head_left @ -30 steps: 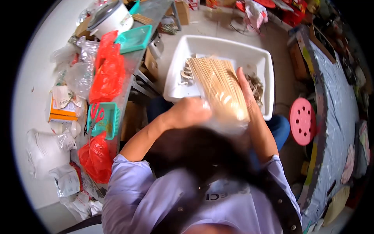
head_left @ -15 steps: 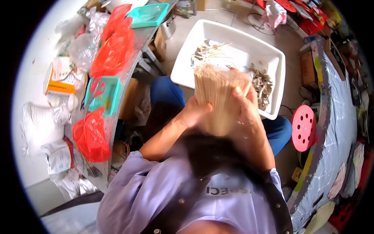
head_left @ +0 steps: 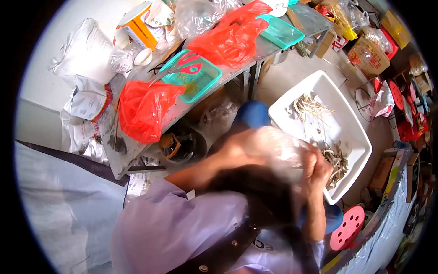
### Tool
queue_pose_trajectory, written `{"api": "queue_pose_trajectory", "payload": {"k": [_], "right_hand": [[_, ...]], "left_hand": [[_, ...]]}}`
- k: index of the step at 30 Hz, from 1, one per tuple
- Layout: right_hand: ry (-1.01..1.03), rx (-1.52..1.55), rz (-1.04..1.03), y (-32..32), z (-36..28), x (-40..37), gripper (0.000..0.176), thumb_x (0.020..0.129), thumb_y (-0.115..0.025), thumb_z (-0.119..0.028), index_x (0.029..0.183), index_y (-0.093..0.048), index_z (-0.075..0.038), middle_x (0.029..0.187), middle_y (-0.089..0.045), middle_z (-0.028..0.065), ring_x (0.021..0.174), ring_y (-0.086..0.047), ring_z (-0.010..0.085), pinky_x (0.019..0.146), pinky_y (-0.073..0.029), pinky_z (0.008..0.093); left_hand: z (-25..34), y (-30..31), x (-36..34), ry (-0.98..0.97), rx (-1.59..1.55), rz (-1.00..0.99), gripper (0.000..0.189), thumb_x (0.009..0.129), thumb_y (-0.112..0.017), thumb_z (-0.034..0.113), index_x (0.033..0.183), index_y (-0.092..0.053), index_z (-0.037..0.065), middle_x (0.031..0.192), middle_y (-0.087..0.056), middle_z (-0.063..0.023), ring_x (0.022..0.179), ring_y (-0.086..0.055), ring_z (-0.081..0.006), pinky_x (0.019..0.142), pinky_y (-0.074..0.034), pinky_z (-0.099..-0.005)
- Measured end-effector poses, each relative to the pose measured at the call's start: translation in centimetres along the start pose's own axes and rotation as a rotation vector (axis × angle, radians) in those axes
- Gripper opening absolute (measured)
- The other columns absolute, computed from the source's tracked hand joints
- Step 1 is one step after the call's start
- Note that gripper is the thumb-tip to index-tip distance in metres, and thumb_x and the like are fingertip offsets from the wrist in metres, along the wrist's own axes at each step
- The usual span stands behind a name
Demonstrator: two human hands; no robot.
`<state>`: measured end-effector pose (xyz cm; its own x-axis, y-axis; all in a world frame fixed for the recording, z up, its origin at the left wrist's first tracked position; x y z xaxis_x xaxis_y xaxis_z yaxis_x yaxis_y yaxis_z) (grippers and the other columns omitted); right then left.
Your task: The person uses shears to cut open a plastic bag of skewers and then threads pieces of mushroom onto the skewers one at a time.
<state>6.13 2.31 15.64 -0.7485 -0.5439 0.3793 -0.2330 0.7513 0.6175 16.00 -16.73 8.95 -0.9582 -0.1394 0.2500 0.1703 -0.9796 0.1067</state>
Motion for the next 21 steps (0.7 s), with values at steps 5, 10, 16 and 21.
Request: {"api": "queue_pose_trajectory", "payload": {"k": [5,10,16,21], "right_hand": [[0.317,0.020,-0.089,-5.9,-1.6,0.8,0.023,0.093,-0.057,-0.024,0.095,-0.070,-0.005,0.073,-0.065,0.0146,0.063,-0.064,0.0298,0.058,-0.050,0.0373],[0.141,0.113,-0.134,-7.0,-1.1,1.9,0.031,0.095,-0.053,-0.029,0.101,-0.069,-0.003,0.079,-0.067,0.0147,0.067,-0.065,0.0294,0.061,-0.051,0.0358],[0.153,0.165,-0.104,-7.1,-0.8,1.8,0.031,0.096,-0.051,-0.027,0.102,-0.069,-0.003,0.084,-0.069,0.0137,0.070,-0.066,0.0290,0.066,-0.051,0.0358],[0.146,0.208,-0.078,-7.1,-1.9,1.5,0.028,0.096,-0.051,-0.025,0.098,-0.069,-0.002,0.086,-0.069,0.0141,0.071,-0.066,0.0291,0.065,-0.051,0.0367]], "left_hand": [[-0.9,2.8,-3.3,0.035,-0.413,0.082,0.096,0.068,-0.085,0.011,0.144,-0.027,0.003,0.131,-0.051,-0.0118,0.120,-0.049,-0.0175,0.102,-0.040,-0.0352],[-1.3,4.7,-3.2,0.058,-0.314,0.219,0.077,0.080,-0.077,0.026,0.140,-0.037,0.000,0.125,-0.055,-0.0050,0.105,-0.055,-0.0100,0.090,-0.045,-0.0267],[-0.6,5.4,-2.5,0.058,-0.190,0.269,0.046,0.086,-0.069,0.026,0.119,-0.053,-0.001,0.116,-0.063,-0.0121,0.101,-0.060,-0.0147,0.084,-0.047,-0.0275],[0.9,5.3,-2.1,-0.048,-0.128,0.388,0.015,0.093,-0.056,0.009,0.100,-0.060,-0.004,0.104,-0.067,-0.0176,0.096,-0.064,-0.0210,0.082,-0.049,-0.0293]]}}
Point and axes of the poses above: each hand's wrist, its own x-axis towards the middle knuckle, its own y-axis out of the back of the hand, z = x × y, the point moved 4 cm from there along x, towards the middle knuckle
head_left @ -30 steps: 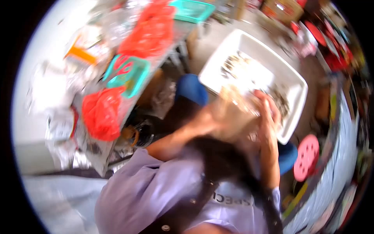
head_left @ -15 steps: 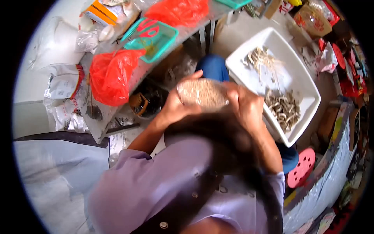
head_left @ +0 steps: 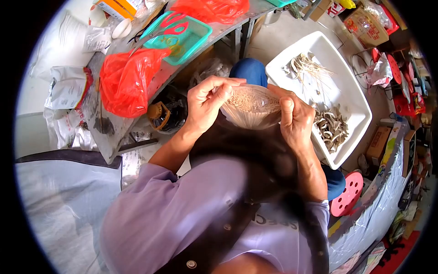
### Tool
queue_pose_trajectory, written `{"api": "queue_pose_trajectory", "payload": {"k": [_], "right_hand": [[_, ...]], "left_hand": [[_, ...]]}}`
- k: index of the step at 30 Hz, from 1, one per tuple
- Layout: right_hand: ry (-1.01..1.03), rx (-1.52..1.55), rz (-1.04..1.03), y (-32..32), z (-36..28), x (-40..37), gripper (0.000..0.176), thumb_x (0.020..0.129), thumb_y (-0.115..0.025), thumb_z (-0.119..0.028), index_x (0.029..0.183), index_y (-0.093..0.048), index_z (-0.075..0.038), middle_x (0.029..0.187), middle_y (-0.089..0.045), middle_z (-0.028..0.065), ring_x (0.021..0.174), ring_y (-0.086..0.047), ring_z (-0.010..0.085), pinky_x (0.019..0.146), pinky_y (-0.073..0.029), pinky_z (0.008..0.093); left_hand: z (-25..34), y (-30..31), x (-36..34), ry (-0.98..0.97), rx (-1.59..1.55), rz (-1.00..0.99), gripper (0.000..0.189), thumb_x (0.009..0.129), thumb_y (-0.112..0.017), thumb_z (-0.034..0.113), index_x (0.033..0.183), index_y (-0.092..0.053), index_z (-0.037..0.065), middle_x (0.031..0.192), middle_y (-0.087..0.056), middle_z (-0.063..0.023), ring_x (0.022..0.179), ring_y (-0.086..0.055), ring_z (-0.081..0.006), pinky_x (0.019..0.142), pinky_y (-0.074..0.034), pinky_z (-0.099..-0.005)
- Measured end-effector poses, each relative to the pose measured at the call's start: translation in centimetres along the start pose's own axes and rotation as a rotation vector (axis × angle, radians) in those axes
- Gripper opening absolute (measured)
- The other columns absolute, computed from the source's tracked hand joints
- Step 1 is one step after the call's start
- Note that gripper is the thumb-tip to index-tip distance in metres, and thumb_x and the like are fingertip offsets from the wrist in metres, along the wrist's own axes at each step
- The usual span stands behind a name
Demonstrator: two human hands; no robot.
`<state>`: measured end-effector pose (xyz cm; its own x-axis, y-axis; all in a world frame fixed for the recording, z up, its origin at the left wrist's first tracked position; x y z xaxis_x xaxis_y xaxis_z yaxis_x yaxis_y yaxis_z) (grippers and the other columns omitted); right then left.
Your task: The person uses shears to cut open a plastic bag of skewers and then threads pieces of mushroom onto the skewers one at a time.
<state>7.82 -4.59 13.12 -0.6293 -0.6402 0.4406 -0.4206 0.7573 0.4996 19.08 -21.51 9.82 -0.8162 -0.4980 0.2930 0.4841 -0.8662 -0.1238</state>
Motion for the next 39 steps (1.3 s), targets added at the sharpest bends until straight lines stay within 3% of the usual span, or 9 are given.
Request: {"api": "queue_pose_trajectory", "payload": {"k": [6,10,11,18,22,26,30,35,39], "right_hand": [[0.370,-0.111,-0.012,1.4,-3.5,-0.2,0.037,0.091,-0.058,-0.032,0.105,-0.064,0.002,0.093,-0.068,0.0168,0.081,-0.068,0.0298,0.073,-0.053,0.0354],[0.054,0.004,-0.129,1.3,-3.7,0.9,0.066,0.075,-0.071,-0.047,0.119,-0.058,0.000,0.094,-0.068,0.0159,0.084,-0.067,0.0303,0.075,-0.053,0.0365],[0.145,-0.276,-0.205,0.7,-3.4,0.8,0.060,0.076,-0.072,-0.040,0.120,-0.058,-0.002,0.090,-0.067,0.0139,0.078,-0.067,0.0286,0.068,-0.053,0.0368],[0.332,-0.337,-0.017,1.8,-6.6,1.4,0.019,0.075,-0.072,-0.011,0.091,-0.063,-0.006,0.064,-0.059,0.0026,0.052,-0.059,0.0178,0.047,-0.046,0.0297],[0.345,-0.307,-0.083,2.5,-9.0,1.0,0.015,0.078,-0.071,-0.017,0.082,-0.060,-0.008,0.061,-0.057,0.0036,0.052,-0.059,0.0198,0.045,-0.045,0.0316],[0.136,-0.478,-0.314,0.1,-6.2,0.5,0.032,0.083,-0.063,-0.040,0.075,-0.053,-0.011,0.064,-0.060,0.0065,0.055,-0.062,0.0238,0.045,-0.046,0.0354],[0.207,-0.426,-0.276,-0.5,-5.8,0.8,0.035,0.082,-0.063,-0.046,0.083,-0.058,-0.011,0.065,-0.061,0.0054,0.056,-0.062,0.0248,0.047,-0.046,0.0364],[-0.062,-0.209,-0.319,-0.6,-2.9,6.6,0.021,0.086,-0.065,-0.030,0.095,-0.064,-0.011,0.067,-0.064,0.0104,0.058,-0.063,0.0297,0.051,-0.047,0.0364],[0.069,-0.173,-0.430,-5.6,-3.5,13.3,0.024,0.087,-0.062,-0.025,0.104,-0.062,-0.009,0.075,-0.065,0.0136,0.072,-0.065,0.0309,0.063,-0.050,0.0413]], "left_hand": [[5.2,-0.4,0.1,-0.312,0.090,0.022,0.009,0.088,-0.053,-0.008,0.090,-0.061,-0.004,0.101,-0.067,-0.0172,0.094,-0.066,-0.0231,0.082,-0.052,-0.0307],[3.8,-0.5,1.2,-0.167,0.039,0.018,0.008,0.093,-0.051,0.001,0.085,-0.054,-0.001,0.085,-0.063,-0.0149,0.083,-0.062,-0.0237,0.079,-0.050,-0.0359],[2.1,-0.2,0.9,0.013,0.072,0.056,0.011,0.093,-0.049,0.001,0.084,-0.054,0.000,0.084,-0.063,-0.0140,0.082,-0.062,-0.0219,0.078,-0.049,-0.0339],[5.0,-1.0,1.8,-0.177,-0.079,-0.058,0.013,0.094,-0.048,-0.002,0.082,-0.053,0.001,0.083,-0.062,-0.0086,0.069,-0.055,-0.0080,0.060,-0.044,-0.0205],[7.8,-1.3,3.7,-0.391,0.059,-0.280,0.014,0.091,-0.052,0.004,0.078,-0.055,0.001,0.081,-0.062,-0.0102,0.073,-0.059,-0.0169,0.068,-0.047,-0.0278],[1.3,-1.4,3.6,-0.044,0.075,-0.475,0.010,0.088,-0.056,0.005,0.079,-0.057,0.001,0.079,-0.060,-0.0054,0.075,-0.056,-0.0137,0.071,-0.045,-0.0267],[1.7,-1.5,3.5,-0.017,0.001,-0.457,0.034,0.096,-0.055,0.028,0.073,-0.053,0.002,0.078,-0.059,-0.0089,0.074,-0.058,-0.0174,0.067,-0.046,-0.0293],[5.2,-0.2,2.3,-0.116,-0.187,-0.337,0.034,0.095,-0.055,0.026,0.070,-0.053,0.003,0.070,-0.061,-0.0092,0.073,-0.059,-0.0222,0.067,-0.048,-0.0326],[7.9,0.3,1.1,-0.100,-0.239,-0.335,0.029,0.096,-0.053,0.021,0.074,-0.054,0.002,0.075,-0.065,-0.0118,0.074,-0.065,-0.0254,0.068,-0.050,-0.0353]]}}
Point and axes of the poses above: each hand's wrist, its own x-axis towards the middle knuckle, its own y-axis out of the back of the hand, z = x × y, the point moved 4 cm from there along x, towards the middle knuckle
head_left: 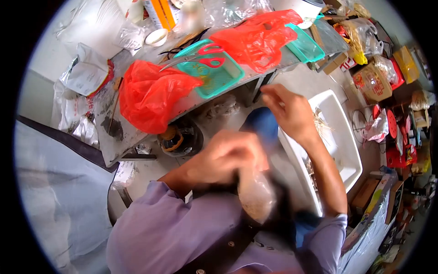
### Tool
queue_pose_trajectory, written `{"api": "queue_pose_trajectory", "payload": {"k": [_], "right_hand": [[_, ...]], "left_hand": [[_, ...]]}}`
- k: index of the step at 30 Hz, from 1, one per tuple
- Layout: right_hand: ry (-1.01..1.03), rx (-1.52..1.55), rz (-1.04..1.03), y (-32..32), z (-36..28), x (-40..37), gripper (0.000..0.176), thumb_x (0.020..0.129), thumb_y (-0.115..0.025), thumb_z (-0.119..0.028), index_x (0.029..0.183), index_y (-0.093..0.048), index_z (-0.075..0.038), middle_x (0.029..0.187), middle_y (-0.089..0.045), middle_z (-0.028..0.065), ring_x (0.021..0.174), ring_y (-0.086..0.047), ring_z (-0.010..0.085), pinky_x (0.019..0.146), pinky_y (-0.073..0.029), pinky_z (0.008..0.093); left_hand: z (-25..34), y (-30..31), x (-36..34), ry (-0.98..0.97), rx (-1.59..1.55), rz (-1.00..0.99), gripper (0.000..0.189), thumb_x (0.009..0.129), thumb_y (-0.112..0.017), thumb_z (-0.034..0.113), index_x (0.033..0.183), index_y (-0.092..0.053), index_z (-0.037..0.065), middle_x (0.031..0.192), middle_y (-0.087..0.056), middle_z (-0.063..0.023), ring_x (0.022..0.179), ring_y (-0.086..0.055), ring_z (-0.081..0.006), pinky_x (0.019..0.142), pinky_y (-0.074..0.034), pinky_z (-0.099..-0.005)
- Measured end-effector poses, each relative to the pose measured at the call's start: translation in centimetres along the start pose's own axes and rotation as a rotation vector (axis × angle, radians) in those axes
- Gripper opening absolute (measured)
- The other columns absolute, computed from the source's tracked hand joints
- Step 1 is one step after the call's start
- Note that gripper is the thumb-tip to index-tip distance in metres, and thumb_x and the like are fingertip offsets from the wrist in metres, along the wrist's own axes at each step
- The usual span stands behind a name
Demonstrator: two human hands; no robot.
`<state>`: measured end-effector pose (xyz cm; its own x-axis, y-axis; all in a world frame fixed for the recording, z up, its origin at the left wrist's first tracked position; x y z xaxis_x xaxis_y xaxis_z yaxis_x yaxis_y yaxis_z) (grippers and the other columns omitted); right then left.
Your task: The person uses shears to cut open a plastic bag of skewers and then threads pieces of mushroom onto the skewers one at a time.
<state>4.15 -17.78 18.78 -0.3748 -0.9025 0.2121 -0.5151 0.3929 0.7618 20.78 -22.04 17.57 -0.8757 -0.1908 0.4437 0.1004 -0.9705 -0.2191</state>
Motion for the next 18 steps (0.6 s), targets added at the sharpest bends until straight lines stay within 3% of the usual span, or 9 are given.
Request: {"api": "queue_pose_trajectory", "payload": {"k": [1,2,4,8,9,12,15,18], "right_hand": [[0.053,0.008,-0.055,-1.4,-0.1,2.1,0.026,0.087,-0.062,-0.024,0.108,-0.061,-0.009,0.080,-0.066,0.0148,0.078,-0.065,0.0313,0.067,-0.050,0.0421],[0.109,0.015,-0.110,-2.9,-0.3,4.0,0.028,0.087,-0.061,-0.022,0.111,-0.059,-0.008,0.085,-0.066,0.0160,0.083,-0.065,0.0317,0.071,-0.050,0.0429],[0.225,-0.063,-0.152,-6.1,0.0,7.4,0.036,0.086,-0.061,-0.018,0.120,-0.054,-0.009,0.103,-0.064,0.0174,0.093,-0.063,0.0324,0.079,-0.050,0.0416],[0.340,-0.203,-0.210,-11.3,-0.7,12.9,0.051,0.085,-0.060,-0.014,0.133,-0.042,-0.010,0.127,-0.053,0.0188,0.110,-0.055,0.0361,0.091,-0.046,0.0415],[0.328,-0.273,-0.277,-12.5,-0.8,14.4,0.059,0.083,-0.058,-0.009,0.137,-0.035,-0.010,0.138,-0.044,0.0169,0.122,-0.046,0.0364,0.099,-0.041,0.0426],[0.328,-0.425,-0.199,-16.1,0.4,17.8,0.060,0.080,-0.057,-0.005,0.137,-0.036,-0.010,0.141,-0.041,0.0149,0.129,-0.040,0.0337,0.104,-0.035,0.0459],[0.293,-0.524,-0.219,-18.2,1.8,19.5,0.059,0.080,-0.059,-0.008,0.136,-0.038,-0.008,0.140,-0.042,0.0133,0.132,-0.038,0.0287,0.103,-0.035,0.0440],[0.327,-0.631,-0.143,-19.1,1.9,20.3,0.051,0.080,-0.060,-0.010,0.129,-0.046,-0.010,0.132,-0.050,0.0116,0.125,-0.045,0.0267,0.099,-0.038,0.0410]], "left_hand": [[-0.6,0.6,-0.7,0.162,0.099,-0.024,0.009,0.089,-0.053,0.002,0.083,-0.059,0.000,0.086,-0.067,-0.0113,0.083,-0.063,-0.0172,0.078,-0.049,-0.0302],[-2.0,0.5,-1.3,0.215,-0.082,0.046,0.009,0.089,-0.055,0.005,0.083,-0.059,0.001,0.094,-0.068,-0.0120,0.089,-0.064,-0.0172,0.081,-0.049,-0.0295],[-3.5,1.0,-2.5,0.232,0.022,0.006,0.018,0.093,-0.057,0.015,0.082,-0.054,0.001,0.103,-0.068,-0.0168,0.092,-0.068,-0.0237,0.080,-0.052,-0.0326],[-4.5,2.4,-5.1,0.190,0.118,-0.136,0.022,0.092,-0.060,0.022,0.081,-0.054,0.005,0.097,-0.070,-0.0149,0.095,-0.067,-0.0274,0.082,-0.051,-0.0356],[-4.2,2.6,-5.2,0.156,0.083,-0.135,0.022,0.093,-0.059,0.023,0.081,-0.054,0.005,0.096,-0.070,-0.0142,0.095,-0.066,-0.0279,0.082,-0.051,-0.0363],[-4.0,3.2,-5.1,0.078,-0.052,-0.123,0.024,0.094,-0.057,0.025,0.082,-0.054,0.004,0.092,-0.069,-0.0122,0.095,-0.066,-0.0291,0.083,-0.051,-0.0385],[-4.7,3.7,-5.9,0.092,-0.282,-0.091,0.025,0.092,-0.060,0.027,0.084,-0.054,0.004,0.093,-0.069,-0.0113,0.096,-0.064,-0.0291,0.085,-0.049,-0.0400],[-4.9,4.3,-6.2,0.123,-0.347,-0.114,0.027,0.089,-0.064,0.029,0.092,-0.058,0.003,0.099,-0.067,-0.0115,0.101,-0.062,-0.0284,0.089,-0.047,-0.0407]]}}
Point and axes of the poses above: each hand's wrist, its own x-axis towards the middle knuckle, its own y-axis out of the back of the hand, z = x × y, the point moved 4 cm from there along x, towards the middle knuckle
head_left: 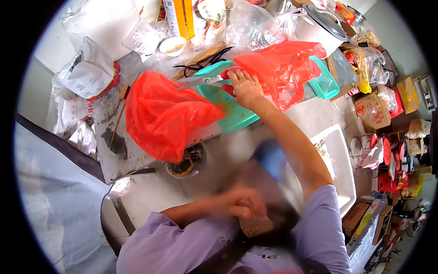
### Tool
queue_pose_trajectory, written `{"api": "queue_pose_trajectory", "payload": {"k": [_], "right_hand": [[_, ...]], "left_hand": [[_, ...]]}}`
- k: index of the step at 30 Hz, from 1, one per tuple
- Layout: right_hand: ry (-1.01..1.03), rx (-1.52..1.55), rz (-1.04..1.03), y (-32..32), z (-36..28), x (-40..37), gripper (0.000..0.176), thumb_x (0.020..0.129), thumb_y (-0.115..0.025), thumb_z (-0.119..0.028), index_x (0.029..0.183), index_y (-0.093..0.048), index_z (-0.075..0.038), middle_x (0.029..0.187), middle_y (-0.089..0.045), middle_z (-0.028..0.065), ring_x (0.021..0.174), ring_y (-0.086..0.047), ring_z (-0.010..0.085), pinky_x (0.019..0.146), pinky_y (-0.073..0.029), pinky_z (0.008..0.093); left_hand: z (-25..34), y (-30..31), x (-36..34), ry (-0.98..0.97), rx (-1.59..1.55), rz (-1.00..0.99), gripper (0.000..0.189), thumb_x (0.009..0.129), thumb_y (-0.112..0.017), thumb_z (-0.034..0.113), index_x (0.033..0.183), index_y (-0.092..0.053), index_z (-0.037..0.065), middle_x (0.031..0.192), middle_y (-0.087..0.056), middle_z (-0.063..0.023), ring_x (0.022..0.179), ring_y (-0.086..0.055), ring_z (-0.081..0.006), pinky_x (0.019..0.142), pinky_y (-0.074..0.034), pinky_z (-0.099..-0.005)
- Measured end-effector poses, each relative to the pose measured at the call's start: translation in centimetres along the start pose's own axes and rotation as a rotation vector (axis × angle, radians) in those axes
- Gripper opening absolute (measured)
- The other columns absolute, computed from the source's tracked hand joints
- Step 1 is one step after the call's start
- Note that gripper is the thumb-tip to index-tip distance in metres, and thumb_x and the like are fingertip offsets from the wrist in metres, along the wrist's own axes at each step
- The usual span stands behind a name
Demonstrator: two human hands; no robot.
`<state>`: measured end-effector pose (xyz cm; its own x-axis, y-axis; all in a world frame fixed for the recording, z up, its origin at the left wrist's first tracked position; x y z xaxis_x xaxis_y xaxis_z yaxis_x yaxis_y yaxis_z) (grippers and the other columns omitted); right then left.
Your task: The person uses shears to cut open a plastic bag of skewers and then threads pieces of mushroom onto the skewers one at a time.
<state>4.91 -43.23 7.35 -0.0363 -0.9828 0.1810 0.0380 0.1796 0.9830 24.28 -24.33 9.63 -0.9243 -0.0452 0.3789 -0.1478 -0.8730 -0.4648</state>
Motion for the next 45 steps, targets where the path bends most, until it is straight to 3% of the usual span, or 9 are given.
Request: {"api": "queue_pose_trajectory", "payload": {"k": [9,14,18,22,28,33,37,41,45], "right_hand": [[-0.022,0.107,0.063,2.9,1.1,-2.2,0.035,0.076,-0.070,-0.035,0.103,-0.063,-0.013,0.098,-0.067,0.0092,0.088,-0.064,0.0260,0.078,-0.049,0.0395],[-0.288,0.876,-0.190,5.3,7.5,-11.6,0.050,0.078,-0.072,-0.025,0.116,-0.057,0.003,0.103,-0.065,0.0113,0.095,-0.061,0.0162,0.084,-0.048,0.0297],[-0.509,1.330,0.012,9.2,9.6,-21.9,0.049,0.079,-0.075,-0.012,0.120,-0.052,0.001,0.104,-0.061,0.0069,0.094,-0.058,0.0150,0.082,-0.050,0.0285],[-0.574,0.940,0.186,12.6,10.8,-31.9,0.063,0.076,-0.076,-0.039,0.118,-0.054,0.003,0.102,-0.060,0.0115,0.093,-0.057,0.0181,0.085,-0.046,0.0323],[-0.846,1.130,0.047,15.5,7.4,-41.8,0.053,0.073,-0.078,-0.024,0.112,-0.053,0.003,0.094,-0.059,0.0056,0.090,-0.056,0.0135,0.083,-0.046,0.0304],[-0.735,1.067,0.120,16.3,3.0,-40.0,0.047,0.071,-0.077,-0.007,0.111,-0.054,-0.001,0.098,-0.061,0.0041,0.085,-0.054,0.0105,0.082,-0.045,0.0254],[-0.672,0.695,0.198,16.4,1.4,-37.7,0.035,0.076,-0.073,-0.011,0.106,-0.057,-0.003,0.089,-0.066,0.0125,0.079,-0.065,0.0196,0.075,-0.051,0.0323],[-0.575,0.529,0.281,16.9,0.9,-37.3,0.026,0.077,-0.072,-0.012,0.096,-0.057,-0.004,0.087,-0.068,0.0130,0.080,-0.066,0.0309,0.071,-0.052,0.0364],[-0.700,0.531,0.213,16.1,1.5,-37.7,0.026,0.078,-0.072,-0.012,0.098,-0.057,-0.002,0.085,-0.067,0.0123,0.077,-0.066,0.0235,0.071,-0.052,0.0322]], "left_hand": [[1.3,1.2,1.3,-0.058,0.201,-0.210,0.019,0.083,-0.071,0.018,0.093,-0.065,0.002,0.103,-0.066,-0.0115,0.105,-0.060,-0.0301,0.090,-0.046,-0.0423],[-0.9,1.5,2.6,0.111,0.160,0.203,0.013,0.082,-0.070,0.008,0.077,-0.058,0.005,0.095,-0.066,-0.0164,0.094,-0.064,-0.0280,0.086,-0.049,-0.0409],[-2.6,1.8,4.3,0.070,0.155,0.332,0.007,0.087,-0.064,0.004,0.083,-0.059,0.000,0.093,-0.068,-0.0151,0.088,-0.064,-0.0176,0.081,-0.050,-0.0304],[-2.9,1.3,5.7,0.067,0.237,0.395,0.011,0.091,-0.059,0.009,0.084,-0.057,0.002,0.092,-0.067,-0.0159,0.090,-0.065,-0.0214,0.085,-0.049,-0.0354],[-3.3,0.8,6.5,0.070,0.225,0.555,0.009,0.089,-0.064,0.008,0.087,-0.061,0.000,0.092,-0.069,-0.0136,0.087,-0.063,-0.0147,0.082,-0.049,-0.0296],[-3.6,-2.3,7.4,0.100,0.434,0.533,0.012,0.089,-0.065,0.011,0.083,-0.062,0.001,0.093,-0.069,-0.0104,0.084,-0.059,-0.0092,0.080,-0.046,-0.0255],[-3.8,-3.9,7.6,0.114,0.494,0.495,0.017,0.089,-0.065,0.017,0.092,-0.065,0.000,0.088,-0.066,-0.0018,0.079,-0.054,-0.0046,0.074,-0.042,-0.0209],[-3.9,-3.7,7.3,0.125,0.543,0.488,0.009,0.089,-0.064,0.008,0.087,-0.061,0.000,0.096,-0.068,-0.0080,0.086,-0.058,-0.0086,0.080,-0.046,-0.0241],[-3.8,-3.7,7.3,0.125,0.505,0.491,0.010,0.090,-0.063,0.009,0.092,-0.063,-0.001,0.096,-0.068,-0.0077,0.084,-0.057,-0.0072,0.079,-0.045,-0.0231]]}}
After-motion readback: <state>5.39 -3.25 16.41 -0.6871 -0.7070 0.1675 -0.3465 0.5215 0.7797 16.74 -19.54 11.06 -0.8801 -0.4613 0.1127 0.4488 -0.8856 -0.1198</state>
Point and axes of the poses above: each hand's wrist, its own x-axis towards the middle knuckle, its own y-axis out of the back of the hand, z = x × y, the point moved 4 cm from there along x, towards the middle knuckle
